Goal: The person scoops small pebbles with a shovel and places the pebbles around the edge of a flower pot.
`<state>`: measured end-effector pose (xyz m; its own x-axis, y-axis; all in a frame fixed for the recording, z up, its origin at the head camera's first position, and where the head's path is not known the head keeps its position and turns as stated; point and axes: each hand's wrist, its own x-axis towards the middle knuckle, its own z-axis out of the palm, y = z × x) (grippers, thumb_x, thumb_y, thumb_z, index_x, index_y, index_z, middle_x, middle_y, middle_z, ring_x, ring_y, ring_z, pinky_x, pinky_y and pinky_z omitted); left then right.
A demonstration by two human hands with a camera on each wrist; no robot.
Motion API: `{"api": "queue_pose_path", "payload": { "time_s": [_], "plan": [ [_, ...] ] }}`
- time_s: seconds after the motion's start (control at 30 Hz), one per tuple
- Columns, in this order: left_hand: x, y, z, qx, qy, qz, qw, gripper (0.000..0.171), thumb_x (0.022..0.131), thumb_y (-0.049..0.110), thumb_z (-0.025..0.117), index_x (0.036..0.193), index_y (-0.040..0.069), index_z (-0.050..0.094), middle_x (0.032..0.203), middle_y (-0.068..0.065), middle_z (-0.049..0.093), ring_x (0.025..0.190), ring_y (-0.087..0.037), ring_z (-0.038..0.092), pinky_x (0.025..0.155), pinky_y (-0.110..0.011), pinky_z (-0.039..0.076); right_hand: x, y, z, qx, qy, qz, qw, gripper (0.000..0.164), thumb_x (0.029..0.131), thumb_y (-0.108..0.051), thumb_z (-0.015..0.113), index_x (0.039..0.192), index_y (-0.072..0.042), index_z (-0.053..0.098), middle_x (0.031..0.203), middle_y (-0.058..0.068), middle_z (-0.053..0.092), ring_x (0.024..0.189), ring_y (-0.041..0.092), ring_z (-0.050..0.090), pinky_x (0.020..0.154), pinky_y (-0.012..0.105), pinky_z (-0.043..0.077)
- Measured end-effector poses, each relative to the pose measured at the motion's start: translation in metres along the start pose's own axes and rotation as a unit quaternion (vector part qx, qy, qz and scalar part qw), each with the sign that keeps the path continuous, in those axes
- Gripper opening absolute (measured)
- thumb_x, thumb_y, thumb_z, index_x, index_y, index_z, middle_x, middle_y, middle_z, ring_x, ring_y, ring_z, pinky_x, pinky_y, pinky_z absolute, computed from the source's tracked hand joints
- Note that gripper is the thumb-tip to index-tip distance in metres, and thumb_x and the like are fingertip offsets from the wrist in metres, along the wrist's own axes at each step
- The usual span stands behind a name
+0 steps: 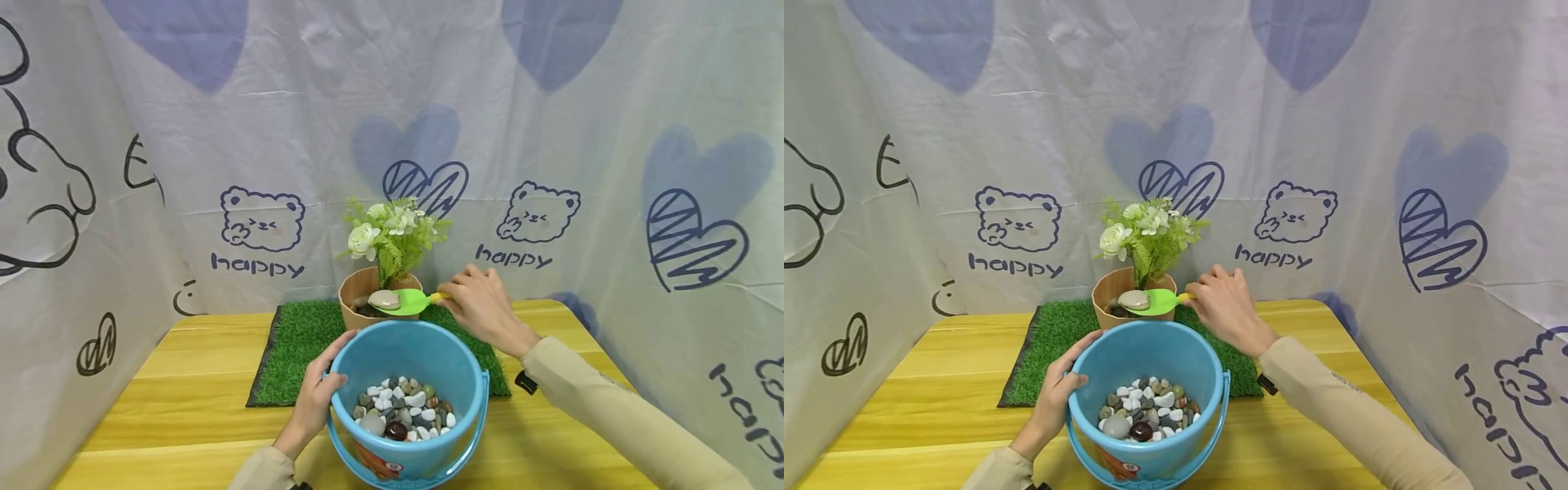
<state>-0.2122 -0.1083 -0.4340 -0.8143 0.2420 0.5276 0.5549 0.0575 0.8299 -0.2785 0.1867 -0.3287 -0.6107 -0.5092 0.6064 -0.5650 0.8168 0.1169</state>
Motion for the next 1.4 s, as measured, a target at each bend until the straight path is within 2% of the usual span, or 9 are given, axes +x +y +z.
{"api": "queue_pose_path", "payload": {
  "time_s": [0.37,0.57,0.8,0.97,1.2,1.4],
  "plan": [
    [0.000,0.001,0.003,-0.002,-0.002,-0.008,1.0000,0.069,0.082,0.001,0.039,0.149,0.018,0.042,0.147,-0.017,0.048,0.124,-0.039,0.056,0.091,-0.046,0.054,0.016,0.020,0.019,-0.009,-0.040,0.001,0.999,0.021,0.087,-0.031,0.071,0.102,-0.018,0.077,0.092,0.001,0.072,0.080,0.018,0.048,0.071,0.036,0.028],
    [0.000,0.000,0.003,0.002,0.000,0.002,1.0000,0.069,0.082,0.001,0.039,0.149,0.017,0.043,0.146,-0.016,0.049,0.123,-0.040,0.056,0.091,-0.045,0.054,0.022,0.026,0.028,-0.010,-0.057,0.003,0.998,0.022,0.088,-0.032,0.070,0.104,-0.019,0.077,0.093,0.000,0.073,0.081,0.017,0.048,0.071,0.036,0.028],
    [0.000,0.000,0.002,-0.003,0.001,-0.005,1.0000,0.069,0.082,0.001,0.039,0.149,0.017,0.043,0.146,-0.016,0.049,0.123,-0.040,0.056,0.091,-0.046,0.054,0.031,0.025,0.041,-0.034,-0.070,-0.025,0.997,0.019,0.088,-0.032,0.070,0.102,-0.021,0.078,0.089,-0.002,0.072,0.075,0.018,0.042,0.068,0.034,0.022],
    [-0.001,-0.001,0.003,-0.001,0.000,-0.018,0.9998,0.069,0.082,0.001,0.039,0.149,0.019,0.042,0.147,-0.015,0.048,0.125,-0.038,0.055,0.093,-0.046,0.053,0.036,0.024,0.045,-0.048,-0.079,-0.034,0.995,0.018,0.087,-0.034,0.070,0.098,-0.022,0.078,0.087,-0.002,0.071,0.074,0.016,0.040,0.067,0.034,0.024],
    [-0.001,0.000,0.001,0.008,0.007,-0.011,0.9999,0.069,0.082,0.001,0.039,0.148,0.020,0.043,0.147,-0.014,0.049,0.124,-0.037,0.056,0.092,-0.045,0.054,0.046,0.018,0.048,-0.062,-0.086,-0.041,0.994,0.016,0.086,-0.035,0.071,0.093,-0.022,0.078,0.083,-0.002,0.069,0.072,0.017,0.036,0.066,0.034,0.024],
    [0.000,0.001,0.000,0.008,0.005,-0.004,0.9999,0.070,0.081,0.001,0.039,0.149,0.019,0.043,0.146,-0.016,0.050,0.122,-0.040,0.057,0.091,-0.046,0.054,0.053,0.009,0.048,-0.095,-0.103,-0.047,0.989,0.019,0.085,-0.038,0.071,0.093,-0.023,0.078,0.085,-0.002,0.070,0.072,0.016,0.037,0.068,0.034,0.026]
  ]
}}
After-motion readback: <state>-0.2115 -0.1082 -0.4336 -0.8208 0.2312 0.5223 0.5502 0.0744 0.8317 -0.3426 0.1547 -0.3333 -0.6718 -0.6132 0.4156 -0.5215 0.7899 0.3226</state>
